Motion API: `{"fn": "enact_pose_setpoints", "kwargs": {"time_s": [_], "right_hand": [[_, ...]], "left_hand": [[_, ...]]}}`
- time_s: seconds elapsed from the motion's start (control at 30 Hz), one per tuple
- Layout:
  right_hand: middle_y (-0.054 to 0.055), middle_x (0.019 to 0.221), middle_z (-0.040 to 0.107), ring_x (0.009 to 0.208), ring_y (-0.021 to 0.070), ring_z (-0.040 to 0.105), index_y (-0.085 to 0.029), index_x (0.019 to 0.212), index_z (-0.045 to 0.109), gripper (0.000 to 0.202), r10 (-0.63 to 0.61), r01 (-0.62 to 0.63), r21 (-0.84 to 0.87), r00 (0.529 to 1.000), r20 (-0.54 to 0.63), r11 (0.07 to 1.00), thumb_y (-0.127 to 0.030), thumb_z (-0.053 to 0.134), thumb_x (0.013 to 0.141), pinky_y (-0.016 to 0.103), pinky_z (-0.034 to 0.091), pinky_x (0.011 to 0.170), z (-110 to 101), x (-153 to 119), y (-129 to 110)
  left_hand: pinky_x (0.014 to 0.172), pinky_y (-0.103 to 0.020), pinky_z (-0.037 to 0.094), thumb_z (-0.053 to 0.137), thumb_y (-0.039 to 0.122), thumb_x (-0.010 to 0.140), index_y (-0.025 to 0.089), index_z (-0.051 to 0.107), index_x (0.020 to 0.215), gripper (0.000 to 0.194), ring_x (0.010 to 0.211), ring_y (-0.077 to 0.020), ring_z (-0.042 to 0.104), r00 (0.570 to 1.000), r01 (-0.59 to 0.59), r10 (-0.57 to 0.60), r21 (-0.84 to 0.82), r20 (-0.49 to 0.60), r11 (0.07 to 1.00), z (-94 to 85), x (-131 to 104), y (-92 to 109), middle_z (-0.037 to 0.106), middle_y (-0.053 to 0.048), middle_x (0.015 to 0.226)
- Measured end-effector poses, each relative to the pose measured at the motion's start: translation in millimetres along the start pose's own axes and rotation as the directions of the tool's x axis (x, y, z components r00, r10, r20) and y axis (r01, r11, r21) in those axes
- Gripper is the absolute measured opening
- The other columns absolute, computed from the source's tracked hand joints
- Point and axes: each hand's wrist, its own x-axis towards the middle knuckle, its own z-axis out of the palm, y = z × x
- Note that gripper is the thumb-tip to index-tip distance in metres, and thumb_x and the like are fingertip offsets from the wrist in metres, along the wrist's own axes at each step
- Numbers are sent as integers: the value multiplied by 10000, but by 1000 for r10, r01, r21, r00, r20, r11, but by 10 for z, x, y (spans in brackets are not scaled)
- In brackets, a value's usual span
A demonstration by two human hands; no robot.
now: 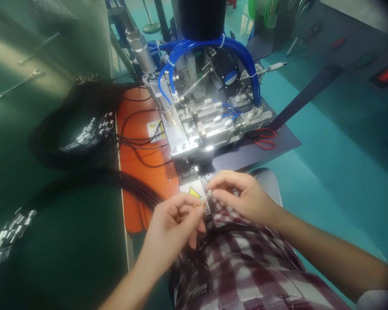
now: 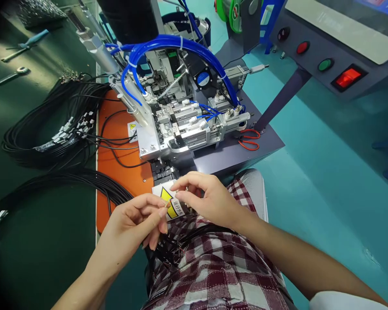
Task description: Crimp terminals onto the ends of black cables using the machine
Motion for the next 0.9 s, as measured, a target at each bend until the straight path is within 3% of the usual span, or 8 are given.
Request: {"fn": "enact_pose_setpoints", "kwargs": {"time_s": [0.1, 0.27, 0.5, 0.67, 0.73, 0.8, 0.83, 0.9], "right_hand": [[-23, 695, 646, 584, 88, 530, -181, 799, 693, 39, 74, -76, -18, 992, -104, 997, -149, 675, 787, 212, 426, 543, 81, -58, -65], [-27, 652, 634, 557, 81, 524, -167, 755, 680, 25, 146, -142, 42, 980, -135, 989, -179, 702, 755, 203, 409, 511, 192, -75, -120], [-58, 549, 554, 456, 55, 475, -161, 688, 631, 132, 295, -284, 369, 955, 28, 885, -217, 663, 803, 185, 394, 441, 216, -24, -85], [-71, 517, 527, 444, 50, 463, -155, 682, 614, 151, 332, -303, 455, 943, 17, 838, -238, 710, 763, 176, 374, 430, 274, 57, -130], [-77, 497, 519, 422, 48, 451, -157, 695, 611, 183, 340, -314, 482, 940, 34, 818, -289, 723, 756, 174, 361, 411, 295, 113, -178], [-80, 479, 515, 405, 46, 442, -162, 703, 604, 215, 343, -331, 508, 936, 75, 795, -335, 713, 767, 170, 359, 405, 308, 171, -217], [-82, 469, 512, 399, 44, 438, -163, 704, 599, 223, 344, -344, 522, 934, 101, 780, -346, 706, 773, 167, 361, 407, 312, 199, -226], [-84, 450, 505, 392, 43, 432, -164, 715, 597, 221, 352, -378, 550, 923, 158, 745, -352, 690, 785, 161, 360, 408, 320, 247, -224]], "left_hand": [[391, -157, 360, 652, 374, 823, 157, 596, 823, 225, 367, -65, 504, 995, -46, 46, 4, -93, 999, 39, 12, -5, 639, 7, 562], [402, -174, 399, 664, 372, 809, 155, 614, 819, 223, 387, -77, 508, 987, -80, 88, 64, -137, 995, 66, -7, -7, 624, 8, 557], [459, -166, 413, 653, 352, 832, 164, 616, 820, 192, 453, -78, 513, 970, -123, 137, 81, -199, 989, 80, -34, -47, 563, 36, 506], [447, -128, 338, 652, 314, 850, 187, 640, 894, 134, 477, -28, 425, 960, -179, 156, -83, -233, 980, 62, 23, -61, 553, 56, 607], [456, -135, 355, 651, 292, 854, 196, 655, 917, 115, 500, -31, 446, 939, -240, 223, -35, -260, 970, 25, 42, -31, 600, 39, 684], [508, -155, 417, 645, 242, 856, 201, 668, 922, 82, 573, -58, 525, 879, -354, 374, 123, -295, 927, -37, 66, 0, 647, 12, 771], [557, -171, 453, 639, 201, 852, 203, 673, 926, 81, 634, -78, 567, 821, -429, 488, 243, -296, 870, -76, 83, 9, 663, -1, 813], [662, -205, 494, 621, 107, 831, 208, 680, 940, 160, 742, -112, 612, 652, -570, 728, 498, -210, 654, -159, 129, 9, 676, -15, 851]]}}
